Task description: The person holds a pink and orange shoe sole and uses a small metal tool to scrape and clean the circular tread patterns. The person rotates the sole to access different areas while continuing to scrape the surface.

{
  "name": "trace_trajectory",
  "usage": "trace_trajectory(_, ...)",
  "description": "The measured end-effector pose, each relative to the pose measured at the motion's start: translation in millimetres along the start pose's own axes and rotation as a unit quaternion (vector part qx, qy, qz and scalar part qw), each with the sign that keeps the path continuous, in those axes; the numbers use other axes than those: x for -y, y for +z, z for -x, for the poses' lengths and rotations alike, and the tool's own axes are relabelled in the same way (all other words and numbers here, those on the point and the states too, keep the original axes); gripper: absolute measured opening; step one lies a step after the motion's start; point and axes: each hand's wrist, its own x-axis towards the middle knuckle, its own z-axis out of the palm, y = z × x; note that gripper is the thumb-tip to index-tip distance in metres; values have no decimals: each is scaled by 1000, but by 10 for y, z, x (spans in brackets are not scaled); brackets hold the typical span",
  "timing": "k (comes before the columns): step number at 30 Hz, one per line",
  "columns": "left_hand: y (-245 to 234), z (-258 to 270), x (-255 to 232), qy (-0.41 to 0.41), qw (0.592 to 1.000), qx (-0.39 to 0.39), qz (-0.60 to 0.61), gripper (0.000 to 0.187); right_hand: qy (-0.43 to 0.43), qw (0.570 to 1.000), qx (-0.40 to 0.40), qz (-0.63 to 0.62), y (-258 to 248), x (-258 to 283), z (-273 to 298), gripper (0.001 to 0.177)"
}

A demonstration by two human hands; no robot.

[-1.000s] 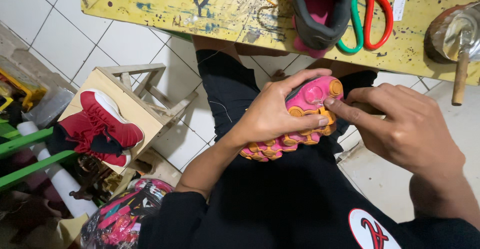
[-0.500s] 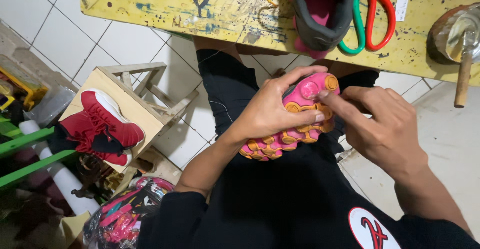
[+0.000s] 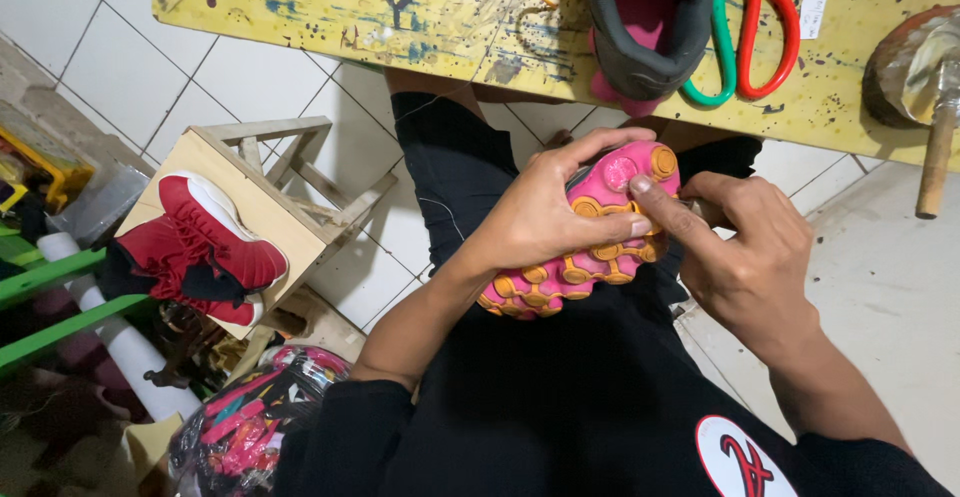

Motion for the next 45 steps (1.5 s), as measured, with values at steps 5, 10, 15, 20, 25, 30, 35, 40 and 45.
trace_trajectory(5,23,7,-40,-15,1000,5,22,60,13,1000,-9,-19,54,-24,49,39)
trace_trajectory(10,17,8,-62,-27,998,2,51,61,30,991,61,-112,-86,-172,-18,40)
trace_trajectory(15,14,16,-62,-20,999,21,17,61,-66,989,125,-49,-304,-250,-164,35)
trace_trajectory(20,41,11,-59,-30,999,-8,-9,60,-91,981,160,59,-375,-228,-238,40)
trace_trajectory(25,66,-4,3,-21,996,-38,-73,61,-86,970,185,129,-384,-97,-241,33)
trace_trajectory(30,55,25,-93,-39,995,-73,-52,59,6,990,86,113,-173,118,-132,50)
trace_trajectory(35,46,31,-75,-30,994,-66,-78,59,25,995,-7,100,12,178,-65,33)
trace_trajectory(40,40,23,-36,-9,993,-61,-97,58,32,994,-27,105,80,176,-30,31)
trace_trajectory(45,52,24,-64,-21,995,-62,-73,57,35,993,-59,92,133,172,1,28)
